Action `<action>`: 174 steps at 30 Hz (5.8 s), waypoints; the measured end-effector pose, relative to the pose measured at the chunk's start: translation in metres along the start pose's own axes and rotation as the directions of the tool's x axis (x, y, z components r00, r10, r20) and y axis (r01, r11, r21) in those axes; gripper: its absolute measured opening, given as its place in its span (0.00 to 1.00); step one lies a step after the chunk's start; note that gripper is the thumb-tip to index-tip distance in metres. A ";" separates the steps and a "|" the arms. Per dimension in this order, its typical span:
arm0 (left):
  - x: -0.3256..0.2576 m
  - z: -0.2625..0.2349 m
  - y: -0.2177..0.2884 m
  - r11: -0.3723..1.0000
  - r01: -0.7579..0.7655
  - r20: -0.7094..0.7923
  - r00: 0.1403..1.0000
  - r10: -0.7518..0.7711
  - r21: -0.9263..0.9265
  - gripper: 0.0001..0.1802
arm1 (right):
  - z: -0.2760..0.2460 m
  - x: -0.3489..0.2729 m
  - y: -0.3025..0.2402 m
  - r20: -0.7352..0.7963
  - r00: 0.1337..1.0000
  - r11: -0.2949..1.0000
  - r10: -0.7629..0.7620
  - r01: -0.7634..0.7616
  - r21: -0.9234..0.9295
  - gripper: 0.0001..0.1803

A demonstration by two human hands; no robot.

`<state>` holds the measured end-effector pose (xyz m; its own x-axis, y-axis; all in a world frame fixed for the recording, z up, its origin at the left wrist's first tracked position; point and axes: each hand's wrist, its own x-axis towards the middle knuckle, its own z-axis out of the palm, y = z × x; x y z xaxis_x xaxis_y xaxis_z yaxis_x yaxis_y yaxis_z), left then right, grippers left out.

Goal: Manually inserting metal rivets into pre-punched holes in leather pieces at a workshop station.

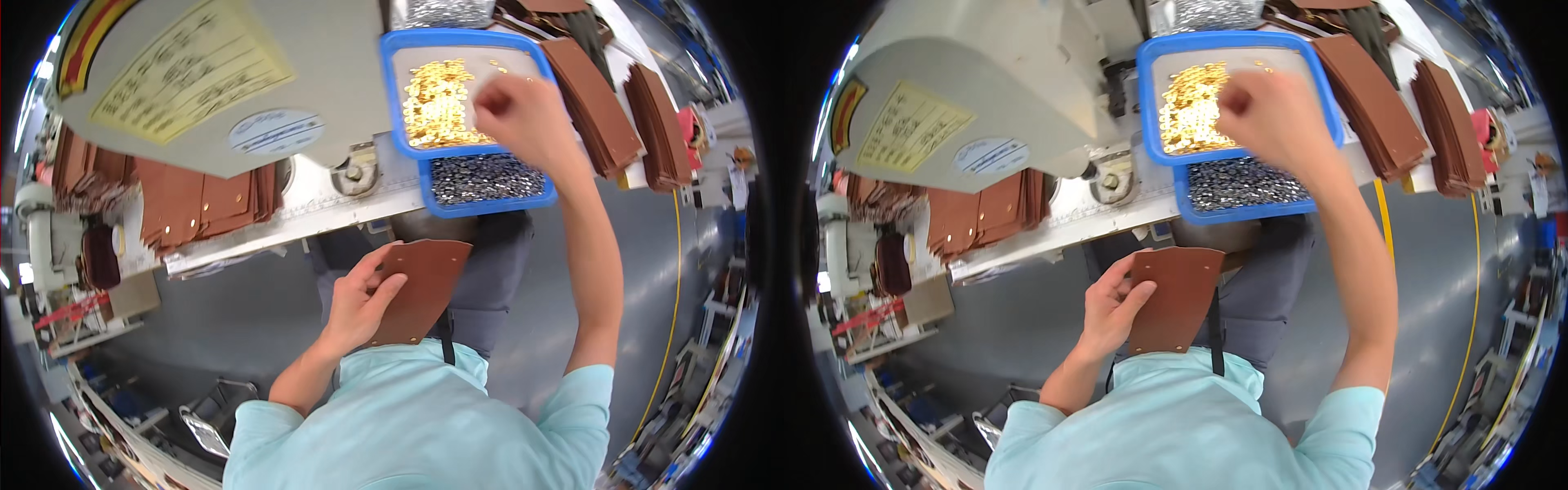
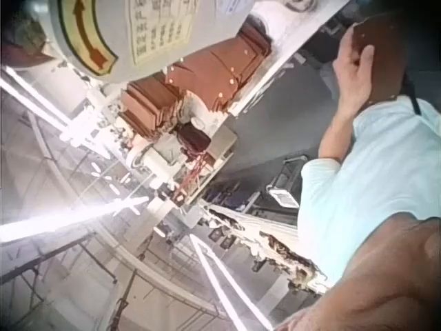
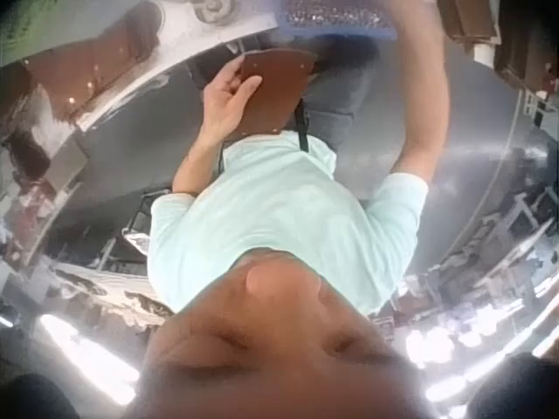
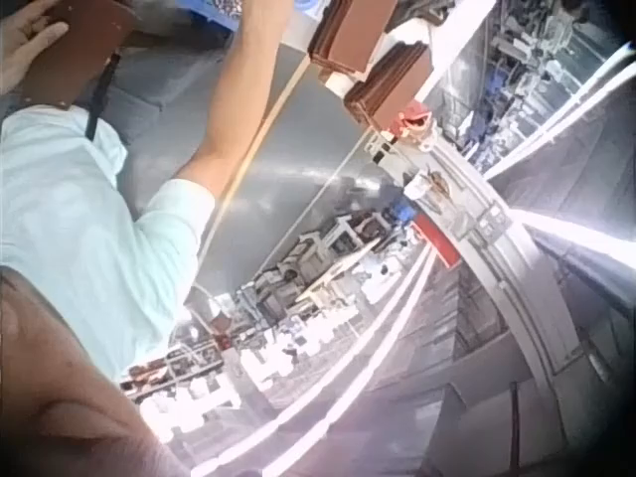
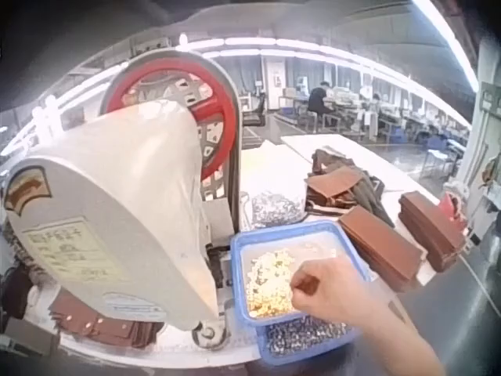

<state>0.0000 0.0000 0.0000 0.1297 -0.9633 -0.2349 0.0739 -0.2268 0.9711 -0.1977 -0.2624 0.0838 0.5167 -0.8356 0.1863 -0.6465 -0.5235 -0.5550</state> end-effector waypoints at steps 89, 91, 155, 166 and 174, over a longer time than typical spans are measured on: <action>0.034 0.041 -0.004 0.642 -0.710 0.355 0.703 0.617 0.290 0.15 | 0.032 -0.180 -0.025 0.332 0.939 0.732 0.084 -0.285 0.619 0.09; 0.037 0.044 -0.003 0.664 -0.683 0.347 0.728 0.591 0.304 0.12 | 0.029 -0.178 -0.024 0.293 0.954 0.781 0.071 -0.236 0.578 0.10; 0.002 0.024 0.019 0.941 -0.078 0.418 0.905 -0.071 0.329 0.14 | 0.086 -0.210 -0.059 -0.117 0.988 0.783 -0.102 0.152 0.603 0.15; 0.012 0.045 0.029 0.872 -0.184 0.471 0.880 -0.059 0.453 0.22 | 0.078 -0.225 -0.049 -0.210 0.973 0.739 0.095 0.073 0.669 0.17; 0.008 0.026 0.024 0.831 -0.254 0.297 0.948 0.113 0.494 0.22 | 0.009 -0.136 0.030 -0.237 0.971 0.952 -0.021 0.092 0.291 0.14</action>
<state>-0.0231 -0.0164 0.0226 -0.1624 -0.9816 -0.1007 -0.4602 -0.0150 0.8877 -0.2825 -0.1629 0.0346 0.3829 -0.8399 0.3848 -0.4047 -0.5269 -0.7474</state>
